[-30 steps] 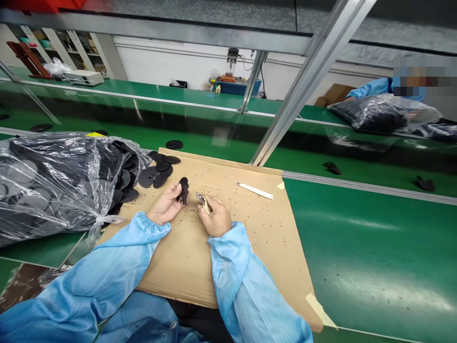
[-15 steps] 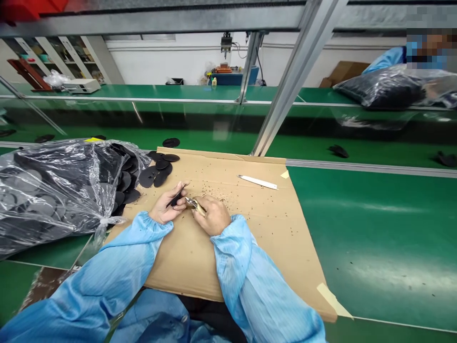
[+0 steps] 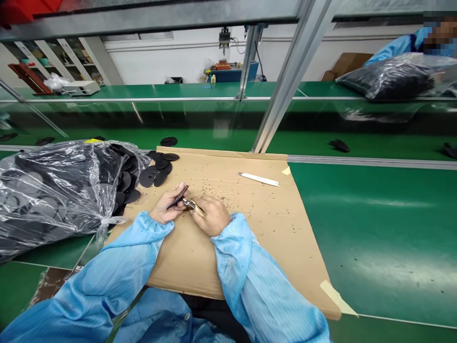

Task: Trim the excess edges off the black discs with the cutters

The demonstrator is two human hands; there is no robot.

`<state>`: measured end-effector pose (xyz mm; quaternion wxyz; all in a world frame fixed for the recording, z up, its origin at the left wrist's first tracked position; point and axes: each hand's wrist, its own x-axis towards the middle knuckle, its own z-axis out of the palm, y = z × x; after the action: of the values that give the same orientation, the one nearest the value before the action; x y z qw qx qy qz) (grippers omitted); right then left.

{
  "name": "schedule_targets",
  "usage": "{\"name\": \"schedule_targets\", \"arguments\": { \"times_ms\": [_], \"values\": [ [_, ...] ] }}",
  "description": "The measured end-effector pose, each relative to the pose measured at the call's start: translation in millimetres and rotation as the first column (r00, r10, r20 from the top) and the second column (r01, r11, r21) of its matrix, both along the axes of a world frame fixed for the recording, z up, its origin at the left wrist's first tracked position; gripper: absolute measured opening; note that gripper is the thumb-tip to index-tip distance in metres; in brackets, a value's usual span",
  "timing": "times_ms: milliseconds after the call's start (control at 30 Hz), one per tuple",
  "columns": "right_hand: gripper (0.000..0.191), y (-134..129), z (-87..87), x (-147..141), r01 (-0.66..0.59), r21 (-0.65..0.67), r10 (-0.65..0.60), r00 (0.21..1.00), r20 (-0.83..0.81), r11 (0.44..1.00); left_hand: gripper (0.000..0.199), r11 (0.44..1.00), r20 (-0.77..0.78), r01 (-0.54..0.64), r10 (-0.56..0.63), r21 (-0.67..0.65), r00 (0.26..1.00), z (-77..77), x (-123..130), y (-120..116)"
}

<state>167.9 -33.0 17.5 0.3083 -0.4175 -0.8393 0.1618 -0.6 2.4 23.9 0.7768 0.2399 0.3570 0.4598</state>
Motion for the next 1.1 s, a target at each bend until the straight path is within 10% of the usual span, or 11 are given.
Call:
{"name": "schedule_targets", "arguments": {
  "times_ms": [333, 533, 867, 1033, 1100],
  "values": [
    [0.029, 0, 1.9, 0, 0.103, -0.029, -0.091, 0.959, 0.27, 0.994, 0.023, 0.996, -0.079, -0.089, 0.088, -0.005, 0.993, -0.2, 4, -3],
    [0.02, 0, 1.9, -1, 0.061, -0.082, -0.054, 0.995, 0.085, 0.995, 0.032, 0.996, -0.064, -0.093, 0.092, -0.003, 0.994, -0.7, 7, -2],
    [0.041, 25, -23.2, 25, 0.447, 0.154, -0.471, 0.857, 0.208, 0.881, 0.037, 0.902, 0.01, -0.36, 0.368, 0.237, 0.93, -12.6, 11, 10],
    [0.03, 1, 10.2, 2, 0.5, 0.369, -0.482, 0.864, -0.146, 0.784, 0.033, 0.929, -0.016, -0.343, 0.348, 0.14, 0.937, -14.6, 10, 11],
    [0.019, -9, 33.0, -22, 0.425, 0.328, -0.365, 0.902, -0.229, 0.844, 0.029, 0.945, 0.004, -0.304, 0.305, 0.125, 0.952, -14.9, 9, 11]
  ]
}}
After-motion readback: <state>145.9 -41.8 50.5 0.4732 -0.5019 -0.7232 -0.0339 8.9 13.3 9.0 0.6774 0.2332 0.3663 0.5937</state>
